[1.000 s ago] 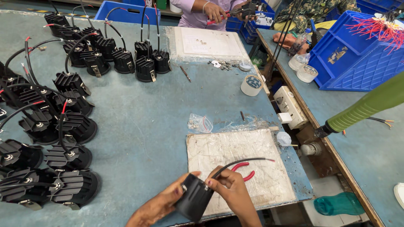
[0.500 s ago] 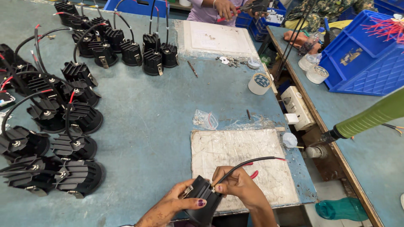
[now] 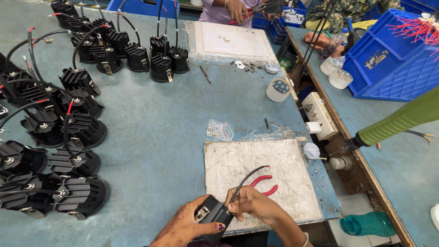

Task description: The person uses pliers to strip the insulation from wires attached to black cylindrical electronic components. They then insert the wires into the component housing and secure them with small metal fasteners. The finished units are placed on the table.

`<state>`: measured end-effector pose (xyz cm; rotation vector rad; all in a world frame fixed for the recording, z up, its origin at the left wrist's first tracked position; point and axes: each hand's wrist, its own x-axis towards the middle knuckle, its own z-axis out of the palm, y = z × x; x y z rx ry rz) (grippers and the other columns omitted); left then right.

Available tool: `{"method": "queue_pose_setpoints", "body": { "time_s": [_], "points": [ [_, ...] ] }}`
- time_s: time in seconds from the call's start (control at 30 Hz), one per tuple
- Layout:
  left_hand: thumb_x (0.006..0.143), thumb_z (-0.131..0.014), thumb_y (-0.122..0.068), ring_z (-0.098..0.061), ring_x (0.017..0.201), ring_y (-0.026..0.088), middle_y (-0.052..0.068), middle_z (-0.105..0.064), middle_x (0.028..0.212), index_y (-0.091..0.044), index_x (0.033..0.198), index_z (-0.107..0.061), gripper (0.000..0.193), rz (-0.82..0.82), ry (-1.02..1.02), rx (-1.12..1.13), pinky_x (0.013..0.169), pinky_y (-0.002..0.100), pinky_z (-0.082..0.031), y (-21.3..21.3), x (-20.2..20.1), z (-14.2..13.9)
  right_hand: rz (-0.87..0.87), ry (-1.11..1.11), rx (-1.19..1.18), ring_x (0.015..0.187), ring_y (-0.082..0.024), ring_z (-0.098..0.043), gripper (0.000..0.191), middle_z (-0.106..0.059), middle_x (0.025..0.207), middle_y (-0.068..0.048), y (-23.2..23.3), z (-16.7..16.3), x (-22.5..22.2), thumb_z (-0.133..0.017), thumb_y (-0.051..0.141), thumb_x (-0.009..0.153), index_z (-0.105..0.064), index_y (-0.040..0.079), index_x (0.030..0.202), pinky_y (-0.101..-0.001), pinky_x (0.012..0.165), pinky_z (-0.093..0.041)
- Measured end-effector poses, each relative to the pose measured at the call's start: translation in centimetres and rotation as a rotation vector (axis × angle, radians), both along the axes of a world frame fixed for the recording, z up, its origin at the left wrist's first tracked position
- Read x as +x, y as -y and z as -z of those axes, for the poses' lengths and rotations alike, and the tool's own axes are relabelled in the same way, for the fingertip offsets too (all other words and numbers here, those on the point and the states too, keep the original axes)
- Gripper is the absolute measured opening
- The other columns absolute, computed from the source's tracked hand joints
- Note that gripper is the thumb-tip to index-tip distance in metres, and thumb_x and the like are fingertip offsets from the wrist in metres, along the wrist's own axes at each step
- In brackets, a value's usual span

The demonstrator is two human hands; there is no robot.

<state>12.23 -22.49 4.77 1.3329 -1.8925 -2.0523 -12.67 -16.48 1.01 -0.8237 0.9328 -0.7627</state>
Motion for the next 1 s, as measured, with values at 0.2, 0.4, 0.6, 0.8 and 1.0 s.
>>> {"method": "queue_pose_setpoints", "body": {
  "time_s": [0.2,0.4,0.6,0.8,1.0],
  "points": [
    [0.066,-0.088,-0.035,-0.065,0.088,0.017,0.005,-0.071,0.092,-0.008,0.116,-0.072,0.060,0.005,-0.176,0.001,0.084,0.031,-0.053,0.0,0.0,1.7,0.050,0.100,0.050,0.060,-0.012,-0.061,0.013,-0.067,0.075,-0.006,0.1,0.1,-0.5,-0.074,0.011,0.093,-0.070,-0.002,0.095,-0.0260,0.061,-0.049],
    [0.065,-0.088,-0.033,-0.062,0.130,0.025,0.016,-0.066,0.134,-0.003,0.149,-0.046,0.098,-0.253,-0.300,0.371,0.113,0.036,-0.040,-0.1,-0.6,3.8,0.243,-0.065,-0.195,0.073,-0.010,-0.061,0.020,-0.068,0.081,-0.004,0.3,-0.8,0.3,-0.073,0.021,0.091,-0.072,0.001,0.094,-0.0269,0.065,-0.048],
    [0.069,-0.085,-0.037,-0.050,0.142,0.027,0.018,-0.056,0.148,-0.004,0.156,-0.033,0.106,-0.251,-0.357,0.454,0.119,0.040,-0.031,-0.7,-0.7,4.6,0.524,-0.131,-0.397,0.079,-0.011,-0.056,0.022,-0.065,0.084,-0.004,0.1,-1.6,2.2,-0.073,0.021,0.093,-0.071,-0.001,0.087,-0.0283,0.072,-0.043],
    [0.076,-0.079,-0.036,-0.052,0.139,0.029,0.018,-0.050,0.148,-0.006,0.158,-0.023,0.103,-0.239,-0.409,0.606,0.117,0.046,-0.040,-1.0,-1.0,5.2,0.648,-0.137,-0.435,0.077,-0.012,-0.056,0.019,-0.065,0.085,-0.006,-0.3,-2.4,3.0,-0.070,0.014,0.094,-0.070,-0.002,0.085,-0.0273,0.070,-0.044],
    [0.080,-0.077,-0.032,-0.060,0.133,0.028,0.018,-0.052,0.144,-0.005,0.157,-0.021,0.099,-0.251,-0.443,0.671,0.111,0.044,-0.051,-1.4,-1.3,5.1,0.681,-0.157,-0.422,0.069,-0.009,-0.050,0.022,-0.065,0.084,-0.005,-0.1,-2.5,3.0,-0.070,0.016,0.095,-0.071,-0.002,0.084,-0.0264,0.063,-0.039]
  ]
}}
